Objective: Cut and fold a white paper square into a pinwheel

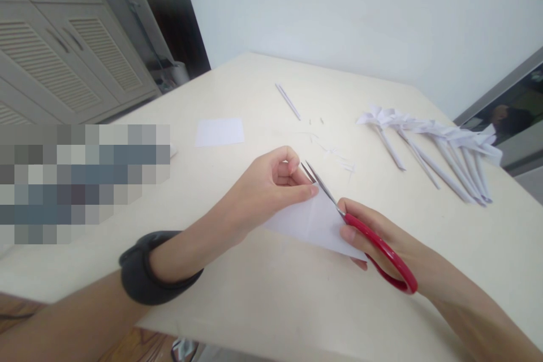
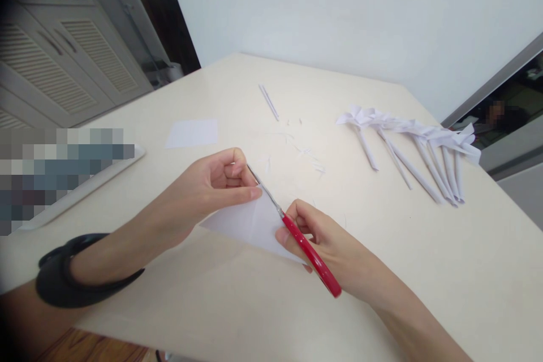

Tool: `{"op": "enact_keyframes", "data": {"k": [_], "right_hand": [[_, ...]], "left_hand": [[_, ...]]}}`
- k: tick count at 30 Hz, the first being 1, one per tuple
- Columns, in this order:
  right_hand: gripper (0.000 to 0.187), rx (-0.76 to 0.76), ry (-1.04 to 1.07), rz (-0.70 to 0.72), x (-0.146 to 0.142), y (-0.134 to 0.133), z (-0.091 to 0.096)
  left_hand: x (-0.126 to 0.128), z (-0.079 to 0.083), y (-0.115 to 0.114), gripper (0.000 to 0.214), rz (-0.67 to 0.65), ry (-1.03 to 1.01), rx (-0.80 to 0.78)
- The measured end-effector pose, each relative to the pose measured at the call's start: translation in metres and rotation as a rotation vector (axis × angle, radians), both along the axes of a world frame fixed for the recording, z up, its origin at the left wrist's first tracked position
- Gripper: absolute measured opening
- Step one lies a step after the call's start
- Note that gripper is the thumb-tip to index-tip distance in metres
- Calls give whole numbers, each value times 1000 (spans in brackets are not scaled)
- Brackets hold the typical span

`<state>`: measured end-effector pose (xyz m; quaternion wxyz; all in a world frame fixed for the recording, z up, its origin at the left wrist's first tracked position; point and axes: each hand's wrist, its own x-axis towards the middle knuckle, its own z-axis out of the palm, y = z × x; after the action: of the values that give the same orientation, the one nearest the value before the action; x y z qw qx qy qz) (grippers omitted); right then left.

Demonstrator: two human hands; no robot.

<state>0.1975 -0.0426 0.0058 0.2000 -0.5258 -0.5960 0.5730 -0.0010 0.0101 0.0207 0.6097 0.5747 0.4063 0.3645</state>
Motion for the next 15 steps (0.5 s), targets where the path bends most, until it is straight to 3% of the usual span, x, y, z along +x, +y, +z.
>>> {"op": "enact_keyframes", "data": {"k": [5,10,15], "right_hand": [[29,-32,13,-44,-2,0,-2],[33,90,5,-86,3,12,-5],[27,213,-224,-236,7,21,-7]], "left_hand": [[-1,0,1,31,-12,10,6],[0,-5,2,14,-77,35,-12],[2,-15,4,19,-106,90,-22]]}}
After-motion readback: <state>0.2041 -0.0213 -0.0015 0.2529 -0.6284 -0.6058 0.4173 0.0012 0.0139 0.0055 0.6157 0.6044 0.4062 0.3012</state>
